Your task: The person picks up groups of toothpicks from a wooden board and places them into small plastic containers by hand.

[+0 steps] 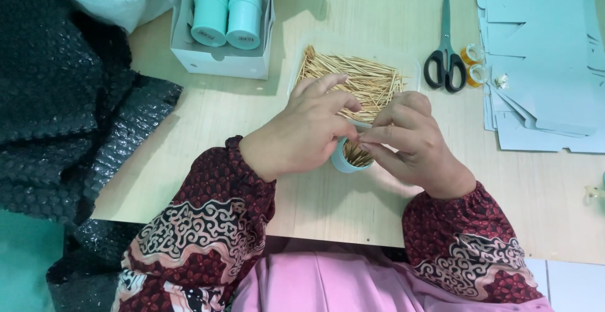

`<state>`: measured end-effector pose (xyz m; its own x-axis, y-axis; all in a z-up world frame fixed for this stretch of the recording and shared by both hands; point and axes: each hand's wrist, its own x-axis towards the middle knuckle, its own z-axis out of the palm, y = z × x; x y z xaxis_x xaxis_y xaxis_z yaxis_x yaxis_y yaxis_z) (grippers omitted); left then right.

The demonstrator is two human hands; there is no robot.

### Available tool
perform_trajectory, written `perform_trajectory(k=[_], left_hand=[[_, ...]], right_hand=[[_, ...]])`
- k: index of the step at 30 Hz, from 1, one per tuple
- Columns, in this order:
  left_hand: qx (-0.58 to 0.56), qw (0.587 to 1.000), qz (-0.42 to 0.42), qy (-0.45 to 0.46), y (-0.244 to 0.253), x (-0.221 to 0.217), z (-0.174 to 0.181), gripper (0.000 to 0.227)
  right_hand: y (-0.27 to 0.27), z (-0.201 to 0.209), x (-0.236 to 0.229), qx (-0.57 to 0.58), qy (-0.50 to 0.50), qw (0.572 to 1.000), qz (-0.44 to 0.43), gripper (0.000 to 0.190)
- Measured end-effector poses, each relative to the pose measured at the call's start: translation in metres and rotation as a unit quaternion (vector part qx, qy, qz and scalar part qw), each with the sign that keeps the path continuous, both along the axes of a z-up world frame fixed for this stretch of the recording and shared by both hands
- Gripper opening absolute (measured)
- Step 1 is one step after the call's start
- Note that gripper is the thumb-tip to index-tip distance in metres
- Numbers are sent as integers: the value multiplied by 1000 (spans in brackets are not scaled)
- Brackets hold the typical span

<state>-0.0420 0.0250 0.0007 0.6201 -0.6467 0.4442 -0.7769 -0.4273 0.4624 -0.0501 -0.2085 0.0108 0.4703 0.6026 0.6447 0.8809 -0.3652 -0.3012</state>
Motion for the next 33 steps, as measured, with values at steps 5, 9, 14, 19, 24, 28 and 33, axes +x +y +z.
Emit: perform_trajectory(k=[5,9,14,19,24,28,33], left_hand=[[-3,1000,14,-19,2,1,-1,34],[-13,999,23,-30,2,1,-2,31],[-17,999,13,-30,3,0,3,31],[-26,999,8,-29,4,-1,6,31],[-22,999,2,-47,4,-1,4,33],[-14,999,0,-52,3,-2,6,33],[1,999,-11,-44,3,-3,11,37]], right_hand=[[1,-2,0,-4,-2,1000,3,3],[0,-2,-1,-23,-3,1000,3,5],[3,7,-7,-60,-2,998,-10,7],[1,14,-9,-71,14,997,-8,7],[-5,12,-9,-60,20,998,-29,27],[-14,15,-7,-67,3,997,-47,35],[-16,24,-6,-104,-13,994,-23,40]])
